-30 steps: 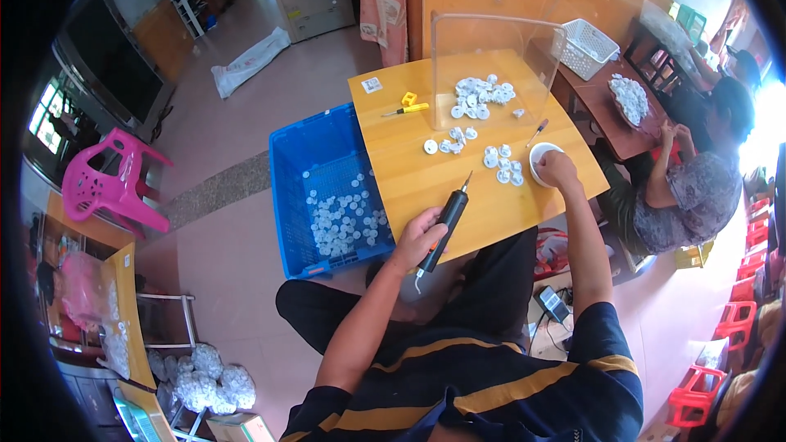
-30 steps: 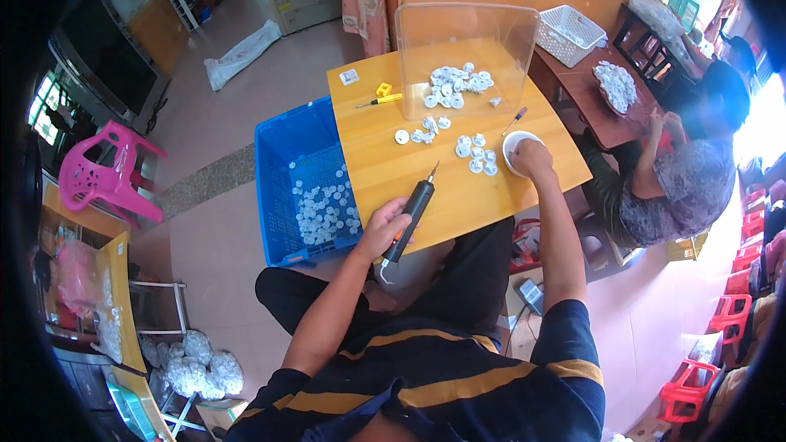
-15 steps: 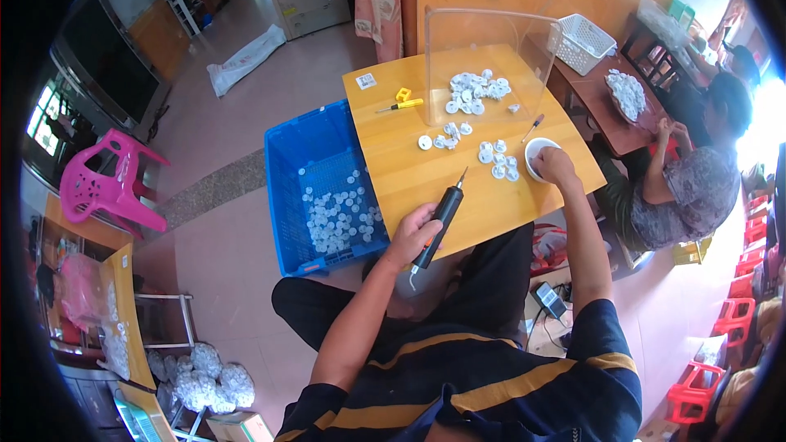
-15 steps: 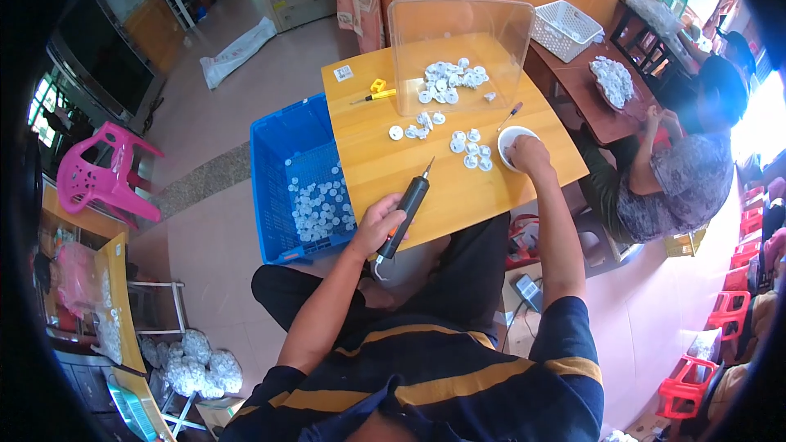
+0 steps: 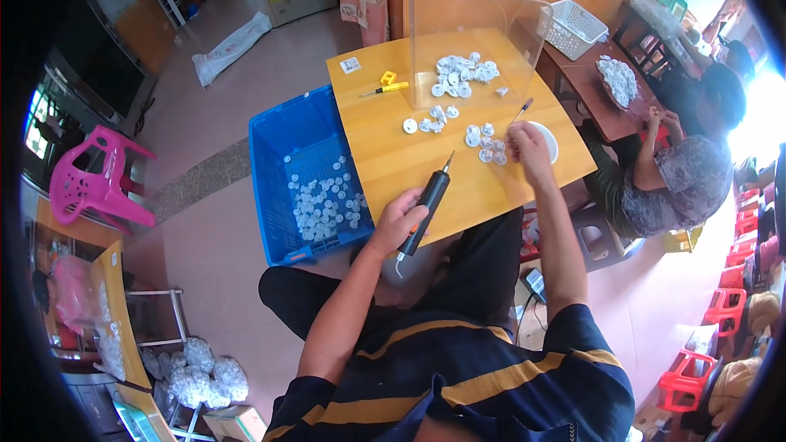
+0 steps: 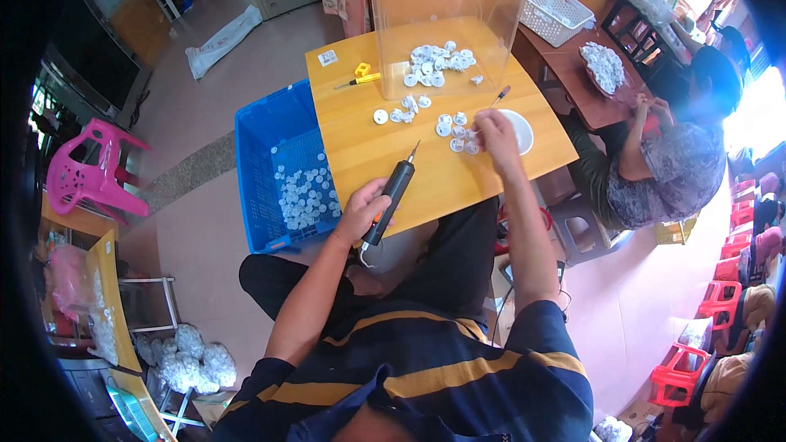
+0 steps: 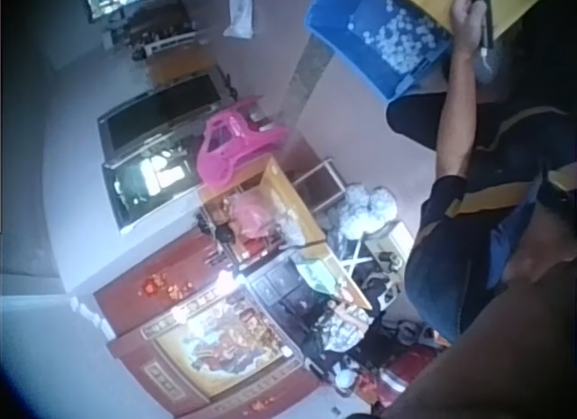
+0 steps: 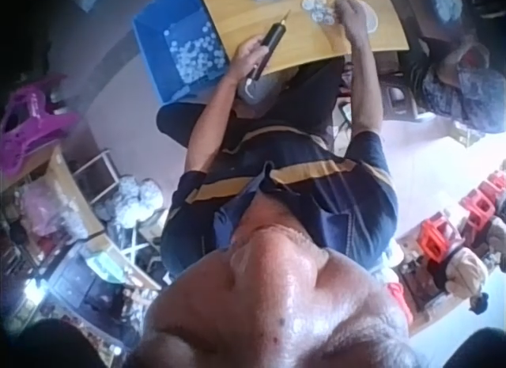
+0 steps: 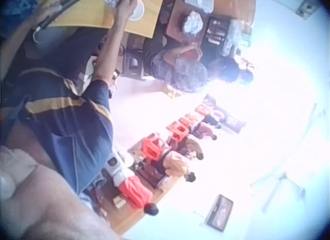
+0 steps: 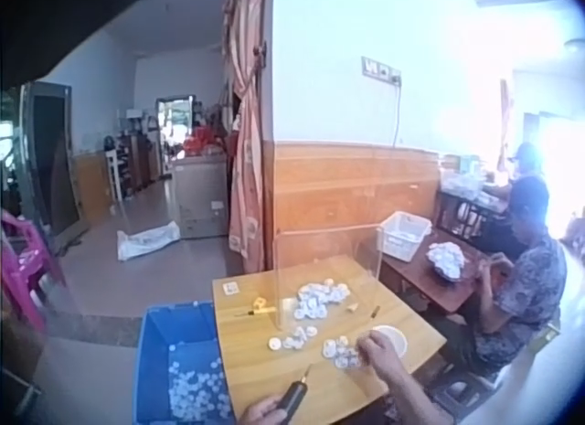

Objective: The person picks up screws from a bowl, positions them onto plastic pieces, and fastens them using an electric screwdriver.

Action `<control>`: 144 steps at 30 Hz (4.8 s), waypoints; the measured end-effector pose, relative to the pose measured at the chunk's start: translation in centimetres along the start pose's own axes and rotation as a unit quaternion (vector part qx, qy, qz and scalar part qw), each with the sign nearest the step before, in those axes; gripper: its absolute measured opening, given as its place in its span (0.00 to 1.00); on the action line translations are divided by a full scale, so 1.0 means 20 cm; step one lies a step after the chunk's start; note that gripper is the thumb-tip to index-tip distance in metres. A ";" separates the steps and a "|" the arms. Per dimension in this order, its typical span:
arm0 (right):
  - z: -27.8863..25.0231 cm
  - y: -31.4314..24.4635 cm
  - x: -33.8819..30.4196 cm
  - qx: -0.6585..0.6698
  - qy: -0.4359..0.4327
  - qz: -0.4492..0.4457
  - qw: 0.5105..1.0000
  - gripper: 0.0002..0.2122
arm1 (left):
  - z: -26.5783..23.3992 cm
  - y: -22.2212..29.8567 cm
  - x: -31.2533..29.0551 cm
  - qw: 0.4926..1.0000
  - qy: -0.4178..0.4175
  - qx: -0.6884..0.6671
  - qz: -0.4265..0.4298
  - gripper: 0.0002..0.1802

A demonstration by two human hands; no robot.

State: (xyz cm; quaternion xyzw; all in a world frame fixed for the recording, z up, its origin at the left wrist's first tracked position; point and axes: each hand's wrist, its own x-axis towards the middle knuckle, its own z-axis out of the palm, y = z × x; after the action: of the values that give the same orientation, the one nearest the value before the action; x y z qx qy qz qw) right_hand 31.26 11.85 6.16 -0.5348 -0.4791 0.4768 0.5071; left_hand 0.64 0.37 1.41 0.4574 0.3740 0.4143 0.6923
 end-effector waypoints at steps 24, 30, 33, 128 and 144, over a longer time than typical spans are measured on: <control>0.46 0.15 -0.14 0.161 -0.072 0.099 0.979 0.07 | 0.03 0.03 -0.01 1.000 -0.006 0.001 0.011 0.20; 0.46 0.16 -0.13 0.141 -0.083 0.099 0.982 0.07 | 0.01 0.02 -0.01 1.000 -0.011 -0.002 0.002 0.21; 0.48 0.16 -0.13 0.142 -0.093 0.094 0.981 0.08 | -0.01 0.01 -0.01 1.000 -0.013 -0.017 0.012 0.20; 0.29 0.28 -0.26 -0.249 0.020 -0.146 0.957 0.05 | 0.00 0.06 -0.05 0.995 0.062 0.013 -0.082 0.20; 0.46 0.18 -0.16 -0.529 -0.051 -0.151 0.834 0.08 | -0.01 0.00 -0.07 0.997 0.063 0.023 -0.035 0.23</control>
State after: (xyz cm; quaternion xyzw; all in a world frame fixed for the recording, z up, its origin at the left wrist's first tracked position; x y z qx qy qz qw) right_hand 21.96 9.41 2.42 -0.6173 -0.7581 0.0946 0.1878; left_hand -0.07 -0.82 1.62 0.4333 0.4421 0.4091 0.6704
